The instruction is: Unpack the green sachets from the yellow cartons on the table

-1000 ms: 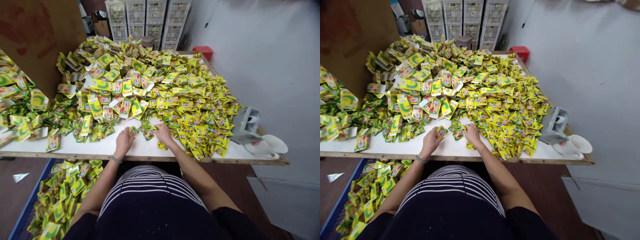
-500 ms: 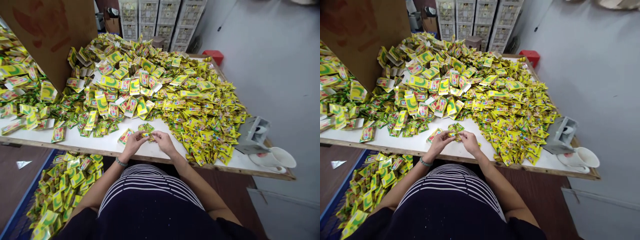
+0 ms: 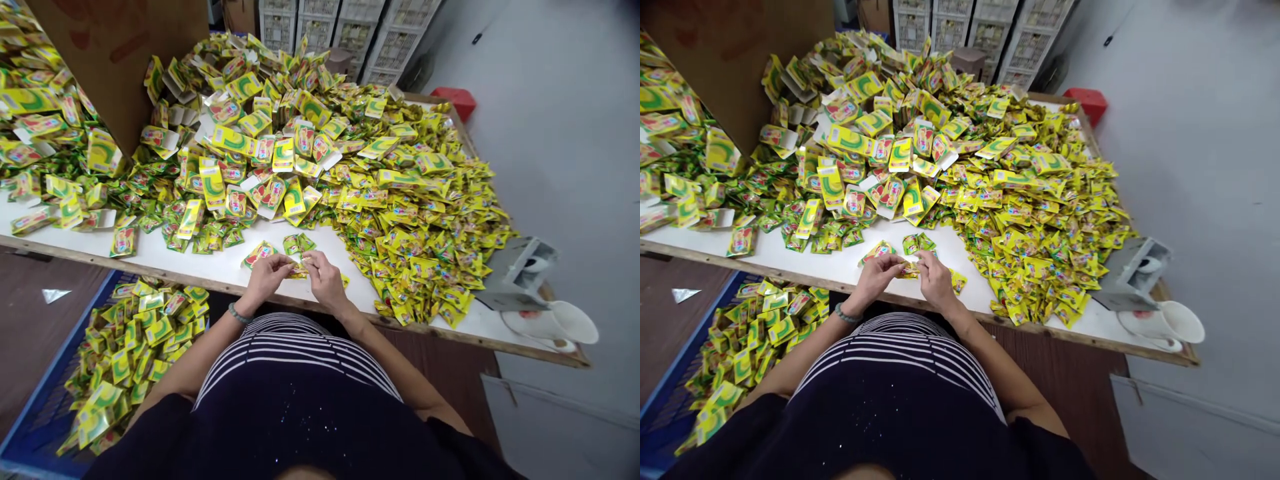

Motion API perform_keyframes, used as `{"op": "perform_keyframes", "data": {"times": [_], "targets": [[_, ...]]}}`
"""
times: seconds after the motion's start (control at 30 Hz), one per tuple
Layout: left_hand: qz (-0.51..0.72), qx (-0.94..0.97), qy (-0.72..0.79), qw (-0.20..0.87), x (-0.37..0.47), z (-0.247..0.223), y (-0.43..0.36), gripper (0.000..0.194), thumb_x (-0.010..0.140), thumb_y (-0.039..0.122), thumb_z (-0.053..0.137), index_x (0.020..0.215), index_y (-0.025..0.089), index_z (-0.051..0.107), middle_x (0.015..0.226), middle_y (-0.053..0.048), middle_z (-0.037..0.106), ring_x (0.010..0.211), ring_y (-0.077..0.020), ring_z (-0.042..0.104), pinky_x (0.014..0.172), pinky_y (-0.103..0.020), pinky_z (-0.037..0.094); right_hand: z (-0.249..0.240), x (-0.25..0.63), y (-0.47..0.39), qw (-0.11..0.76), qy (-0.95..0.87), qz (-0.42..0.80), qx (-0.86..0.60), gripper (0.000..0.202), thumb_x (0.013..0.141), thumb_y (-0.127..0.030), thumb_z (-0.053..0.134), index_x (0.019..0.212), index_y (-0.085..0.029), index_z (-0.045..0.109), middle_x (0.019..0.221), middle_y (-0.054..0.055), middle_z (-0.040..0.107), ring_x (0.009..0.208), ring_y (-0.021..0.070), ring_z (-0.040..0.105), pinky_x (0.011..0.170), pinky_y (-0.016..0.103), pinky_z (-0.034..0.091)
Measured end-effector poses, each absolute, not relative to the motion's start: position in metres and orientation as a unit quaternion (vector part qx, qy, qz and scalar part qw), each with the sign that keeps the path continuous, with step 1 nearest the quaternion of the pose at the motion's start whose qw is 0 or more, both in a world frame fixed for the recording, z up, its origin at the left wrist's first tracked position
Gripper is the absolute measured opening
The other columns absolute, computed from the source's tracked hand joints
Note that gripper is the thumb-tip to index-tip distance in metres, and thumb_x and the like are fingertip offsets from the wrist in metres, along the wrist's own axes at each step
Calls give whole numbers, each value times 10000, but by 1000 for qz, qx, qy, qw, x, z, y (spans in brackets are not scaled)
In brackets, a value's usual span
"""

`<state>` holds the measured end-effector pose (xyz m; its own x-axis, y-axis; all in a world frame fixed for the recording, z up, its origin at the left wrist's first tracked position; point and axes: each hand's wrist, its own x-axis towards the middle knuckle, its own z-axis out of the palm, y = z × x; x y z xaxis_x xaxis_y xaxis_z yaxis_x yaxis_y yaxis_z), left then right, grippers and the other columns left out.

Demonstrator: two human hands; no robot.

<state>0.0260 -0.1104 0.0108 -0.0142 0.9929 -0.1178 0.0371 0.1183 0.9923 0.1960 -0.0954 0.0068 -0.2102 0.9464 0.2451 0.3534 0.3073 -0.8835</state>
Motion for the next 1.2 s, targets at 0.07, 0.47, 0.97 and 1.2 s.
{"op": "perform_keyframes", "data": {"times": [0.07, 0.47, 0.97, 1.2], "targets": [[488, 475, 567, 462, 27, 8, -113, 253, 782, 408, 696, 821, 158, 702, 724, -32, 699, 662, -152, 631, 643, -274, 515, 6, 196, -95, 421, -635, 423, -490, 286, 926, -457, 518, 1080, -224, 576, 766, 17, 673, 724, 184, 657, 727, 319, 535], [587, 300, 528, 535, 36, 0, -114, 357, 646, 467, 793, 714, 176, 598, 623, 26, 584, 590, -103, 534, 611, -253, 464, 9, 183, -106, 454, -663, 417, -425, 380, 881, -464, 604, 618, -225, 469, 701, -1, 514, 679, 153, 493, 692, 299, 439], [508, 426, 539, 519, 34, 4, -122, 375, 699, 491, 790, 785, 150, 660, 632, 11, 615, 587, -112, 545, 589, -253, 458, -3, 193, -114, 424, -627, 467, -457, 290, 891, -498, 587, 833, -221, 654, 844, 37, 664, 788, 182, 614, 744, 318, 524], [473, 486, 570, 464, 29, 0, -125, 309, 754, 467, 742, 756, 166, 669, 613, 3, 612, 581, -132, 540, 579, -261, 447, 4, 197, -112, 403, -662, 410, -480, 301, 828, -387, 680, 1078, -224, 712, 967, 74, 723, 780, 192, 641, 813, 368, 549]]}}
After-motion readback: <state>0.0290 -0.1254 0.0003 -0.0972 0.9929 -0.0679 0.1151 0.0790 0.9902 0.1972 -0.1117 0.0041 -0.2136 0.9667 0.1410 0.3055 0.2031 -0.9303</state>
